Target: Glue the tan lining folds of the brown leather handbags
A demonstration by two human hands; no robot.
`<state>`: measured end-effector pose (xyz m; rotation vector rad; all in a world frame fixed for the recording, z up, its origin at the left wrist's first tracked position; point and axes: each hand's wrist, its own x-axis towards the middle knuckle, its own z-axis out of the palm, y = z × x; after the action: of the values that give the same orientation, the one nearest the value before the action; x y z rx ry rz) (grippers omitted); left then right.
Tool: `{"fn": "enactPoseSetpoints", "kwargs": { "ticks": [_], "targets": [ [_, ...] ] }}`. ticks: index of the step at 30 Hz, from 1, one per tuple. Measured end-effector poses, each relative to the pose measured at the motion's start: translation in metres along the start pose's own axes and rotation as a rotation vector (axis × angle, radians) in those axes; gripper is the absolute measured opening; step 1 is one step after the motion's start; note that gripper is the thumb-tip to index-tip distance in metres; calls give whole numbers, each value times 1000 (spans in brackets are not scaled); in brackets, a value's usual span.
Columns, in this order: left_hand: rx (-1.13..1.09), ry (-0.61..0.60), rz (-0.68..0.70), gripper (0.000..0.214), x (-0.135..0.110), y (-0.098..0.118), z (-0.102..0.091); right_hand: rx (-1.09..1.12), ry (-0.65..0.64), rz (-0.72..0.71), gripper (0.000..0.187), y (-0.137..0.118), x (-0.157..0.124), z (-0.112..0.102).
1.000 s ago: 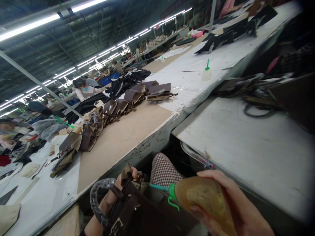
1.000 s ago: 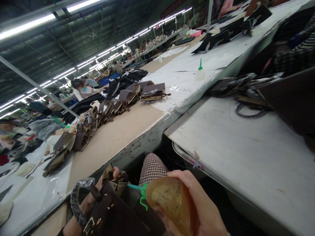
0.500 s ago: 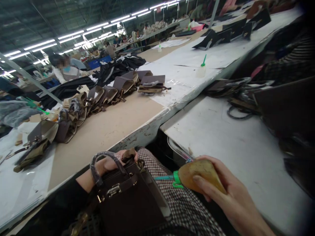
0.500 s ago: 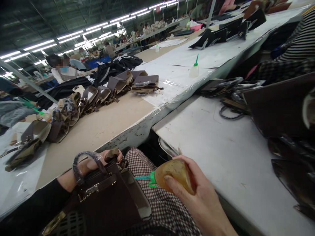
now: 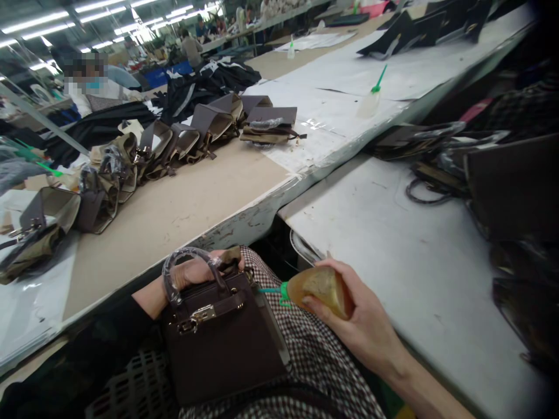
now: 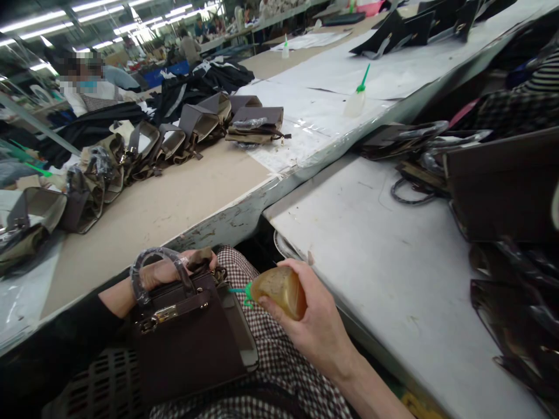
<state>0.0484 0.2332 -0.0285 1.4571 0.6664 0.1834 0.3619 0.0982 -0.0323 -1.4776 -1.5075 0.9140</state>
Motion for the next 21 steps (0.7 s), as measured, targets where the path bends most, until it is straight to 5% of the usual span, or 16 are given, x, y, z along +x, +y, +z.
{"fn": "enactPoseSetpoints", "kwargs": {
  "ticks": [9,21],
  "targets": [
    [-3,-8,11,61,4,3,8,-49,-102,71,45,3,-12,-13],
    [-48,15,-56,46,-1,1,16,-90,-253,119,44,15,-36,-21]
  ]
}}
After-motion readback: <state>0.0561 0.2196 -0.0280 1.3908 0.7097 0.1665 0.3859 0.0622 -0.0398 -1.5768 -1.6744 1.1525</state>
